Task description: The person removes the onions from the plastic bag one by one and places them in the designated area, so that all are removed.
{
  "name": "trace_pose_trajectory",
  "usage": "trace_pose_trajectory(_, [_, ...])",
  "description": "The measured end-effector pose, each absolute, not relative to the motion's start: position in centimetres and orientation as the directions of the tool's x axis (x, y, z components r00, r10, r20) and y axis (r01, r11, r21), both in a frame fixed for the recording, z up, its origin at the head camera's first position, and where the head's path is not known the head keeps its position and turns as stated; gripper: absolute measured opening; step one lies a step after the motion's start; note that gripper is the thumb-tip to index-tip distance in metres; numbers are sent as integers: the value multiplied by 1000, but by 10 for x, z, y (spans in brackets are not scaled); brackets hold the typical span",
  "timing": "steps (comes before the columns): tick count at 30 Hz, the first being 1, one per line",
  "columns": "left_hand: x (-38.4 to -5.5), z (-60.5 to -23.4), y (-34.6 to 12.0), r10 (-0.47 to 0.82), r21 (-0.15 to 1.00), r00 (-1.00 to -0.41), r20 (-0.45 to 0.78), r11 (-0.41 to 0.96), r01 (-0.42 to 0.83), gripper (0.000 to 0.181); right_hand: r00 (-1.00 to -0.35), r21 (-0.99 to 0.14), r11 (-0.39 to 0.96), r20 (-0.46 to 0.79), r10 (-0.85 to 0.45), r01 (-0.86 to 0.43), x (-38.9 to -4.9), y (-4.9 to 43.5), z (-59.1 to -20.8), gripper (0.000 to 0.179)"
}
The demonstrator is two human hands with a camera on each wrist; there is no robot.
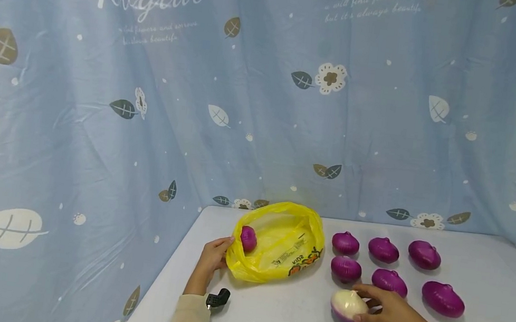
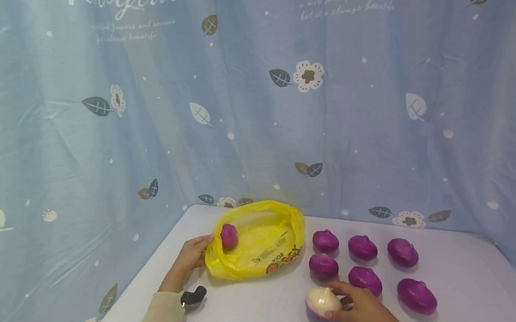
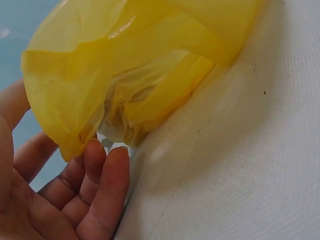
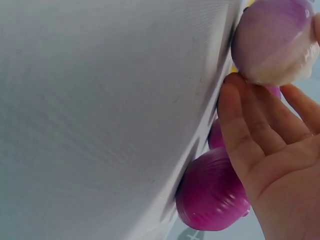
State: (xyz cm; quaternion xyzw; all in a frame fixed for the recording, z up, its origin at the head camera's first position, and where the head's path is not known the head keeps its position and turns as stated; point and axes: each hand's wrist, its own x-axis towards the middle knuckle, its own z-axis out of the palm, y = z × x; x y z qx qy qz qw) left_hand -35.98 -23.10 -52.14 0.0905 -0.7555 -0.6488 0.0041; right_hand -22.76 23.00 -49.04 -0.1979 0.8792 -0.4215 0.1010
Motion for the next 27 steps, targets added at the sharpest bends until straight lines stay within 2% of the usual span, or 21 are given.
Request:
trace_pose_trajectory(9, [-361, -522, -232, -146, 981, -984, -102, 150, -124, 66, -891, -815, 546, -88, -446, -193, -229, 230, -493, 76])
trace_pose_trajectory(22, [-359, -523, -232, -130, 984, -987, -92, 142, -110, 67, -885, -796, 564, -82, -459, -219, -230, 229, -493, 82])
trace_pose_trajectory(27, [-358, -521, -232, -130, 984, -987, -91, 141, -109, 65, -888, -788, 567, -56, -456, -242, -230, 229, -487, 79])
